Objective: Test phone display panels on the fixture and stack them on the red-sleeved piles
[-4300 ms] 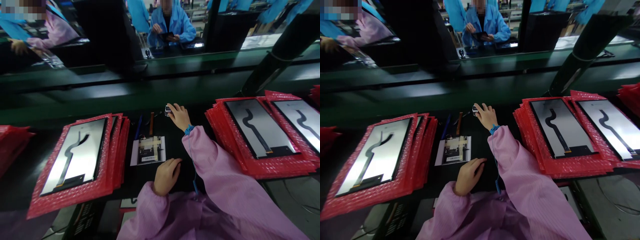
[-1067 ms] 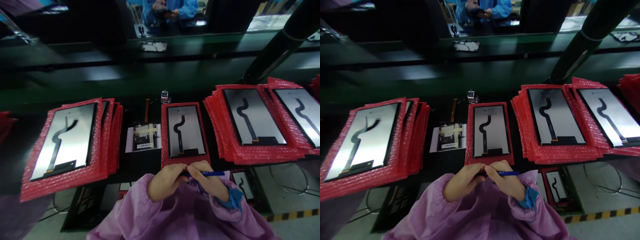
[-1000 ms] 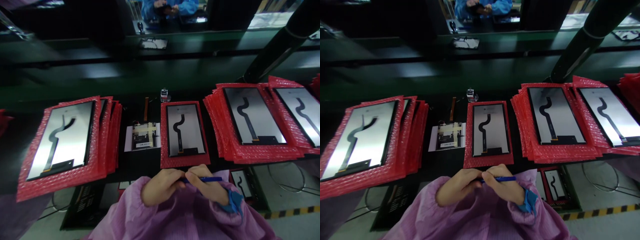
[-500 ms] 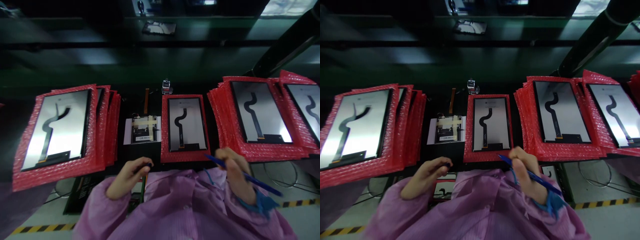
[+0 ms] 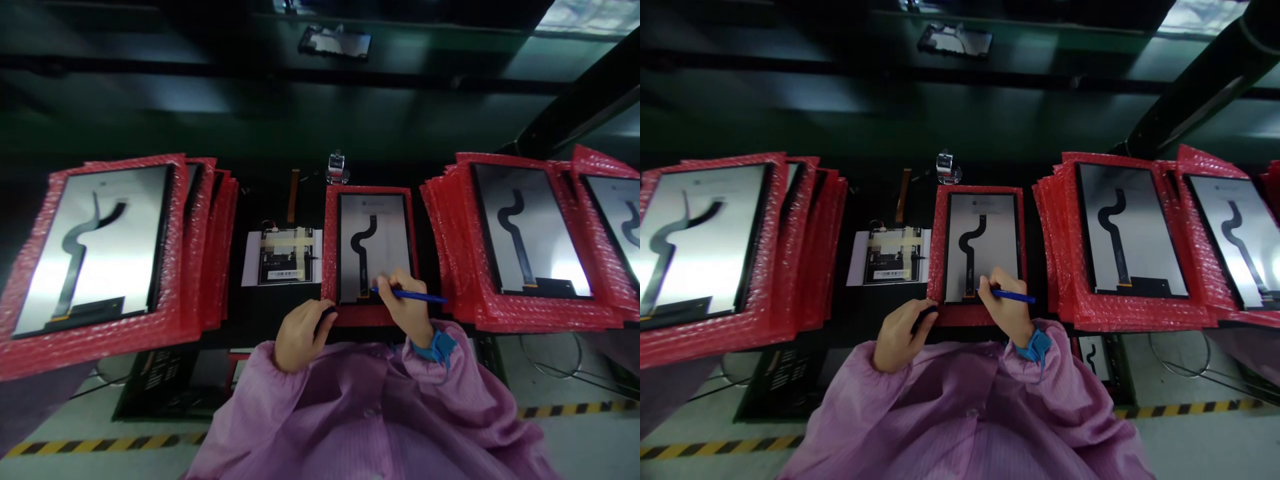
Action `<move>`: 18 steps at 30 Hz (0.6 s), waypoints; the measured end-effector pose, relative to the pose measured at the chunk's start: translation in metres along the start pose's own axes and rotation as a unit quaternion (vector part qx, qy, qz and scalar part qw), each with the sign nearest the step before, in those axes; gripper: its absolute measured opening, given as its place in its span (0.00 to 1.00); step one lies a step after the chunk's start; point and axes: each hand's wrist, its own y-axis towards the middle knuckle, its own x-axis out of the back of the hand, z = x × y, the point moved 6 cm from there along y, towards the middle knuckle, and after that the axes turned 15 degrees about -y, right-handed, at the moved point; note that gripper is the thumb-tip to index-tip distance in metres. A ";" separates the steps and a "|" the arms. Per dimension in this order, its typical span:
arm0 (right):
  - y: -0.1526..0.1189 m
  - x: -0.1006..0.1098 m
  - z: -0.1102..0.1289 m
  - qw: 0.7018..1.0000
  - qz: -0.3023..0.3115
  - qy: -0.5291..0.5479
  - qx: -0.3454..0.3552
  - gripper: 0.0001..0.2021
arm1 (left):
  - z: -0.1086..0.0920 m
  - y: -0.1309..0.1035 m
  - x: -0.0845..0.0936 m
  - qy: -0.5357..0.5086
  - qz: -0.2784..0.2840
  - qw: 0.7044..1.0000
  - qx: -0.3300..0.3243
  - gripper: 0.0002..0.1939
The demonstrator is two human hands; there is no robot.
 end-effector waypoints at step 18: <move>-0.011 0.017 0.002 0.998 -0.049 0.041 -0.020 0.19 | 0.002 -0.001 -0.003 0.012 -0.008 1.000 0.009 0.08</move>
